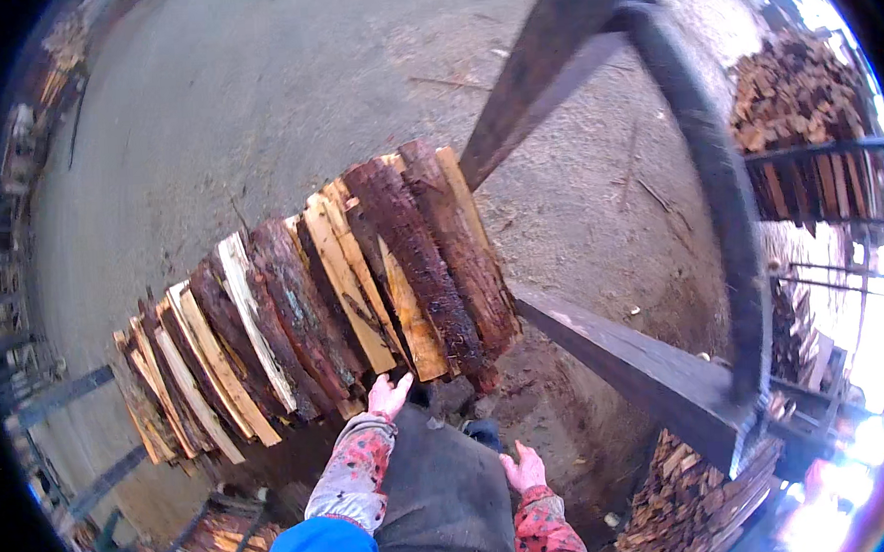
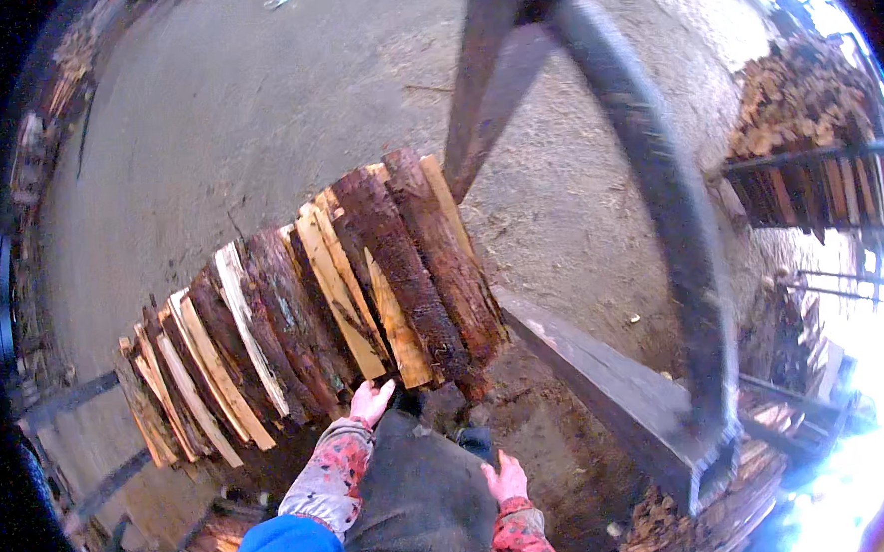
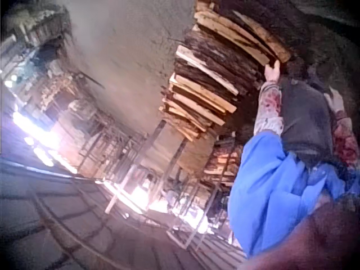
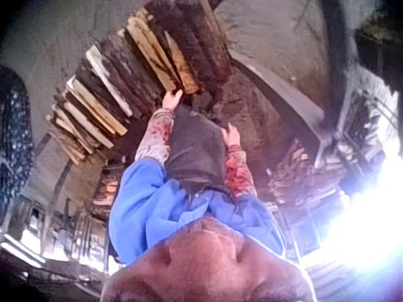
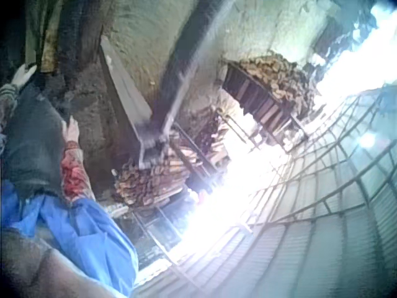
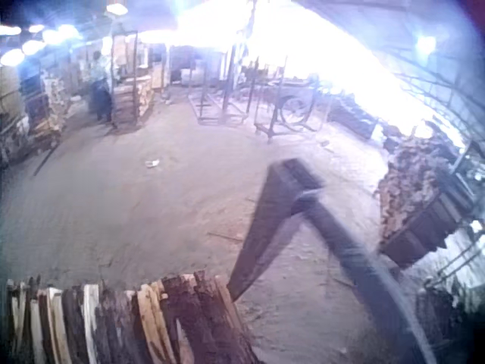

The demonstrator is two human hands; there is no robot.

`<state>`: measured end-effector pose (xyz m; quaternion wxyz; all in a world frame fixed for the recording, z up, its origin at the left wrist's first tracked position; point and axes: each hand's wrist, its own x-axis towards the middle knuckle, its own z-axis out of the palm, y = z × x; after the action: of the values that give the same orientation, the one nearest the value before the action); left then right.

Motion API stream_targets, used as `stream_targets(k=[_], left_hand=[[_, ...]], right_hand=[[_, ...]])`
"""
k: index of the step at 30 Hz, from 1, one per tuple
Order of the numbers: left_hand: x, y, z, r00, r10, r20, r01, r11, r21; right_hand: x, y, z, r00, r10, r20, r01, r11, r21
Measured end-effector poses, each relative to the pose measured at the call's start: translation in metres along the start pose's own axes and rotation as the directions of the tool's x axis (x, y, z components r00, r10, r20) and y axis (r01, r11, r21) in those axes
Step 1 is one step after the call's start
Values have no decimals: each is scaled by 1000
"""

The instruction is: The person picks up processed wooden planks from a conveyor belt and stacks them onto a metal rack. The person handles the planks one by one, arranging them vertically on the rack in a repetitive cycle.

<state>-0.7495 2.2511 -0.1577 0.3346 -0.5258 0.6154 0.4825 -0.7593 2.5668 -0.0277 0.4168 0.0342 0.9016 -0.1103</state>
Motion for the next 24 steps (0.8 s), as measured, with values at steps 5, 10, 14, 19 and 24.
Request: stream_targets(k=[5,10,14,19,24], left_hand=[[-38,0,-38,995,79,57,-91,963,253],[-26,-50,-55,988,123,94,-151,899,412],[-45,-53,-50,975,183,127,-220,877,428],[-68,-39,-17,929,296,223,-348,904,249],[-87,-16,36,909,211,361,-303,927,222]], right_hand=[[-33,-8,19,1000,14,3,-14,985,174],[-49,-29,18,998,-45,-37,57,883,466],[-75,-8,15,997,4,-72,38,817,575],[-89,81,34,989,139,-52,-80,797,599],[-134,193,85,899,429,-82,-255,668,699]])
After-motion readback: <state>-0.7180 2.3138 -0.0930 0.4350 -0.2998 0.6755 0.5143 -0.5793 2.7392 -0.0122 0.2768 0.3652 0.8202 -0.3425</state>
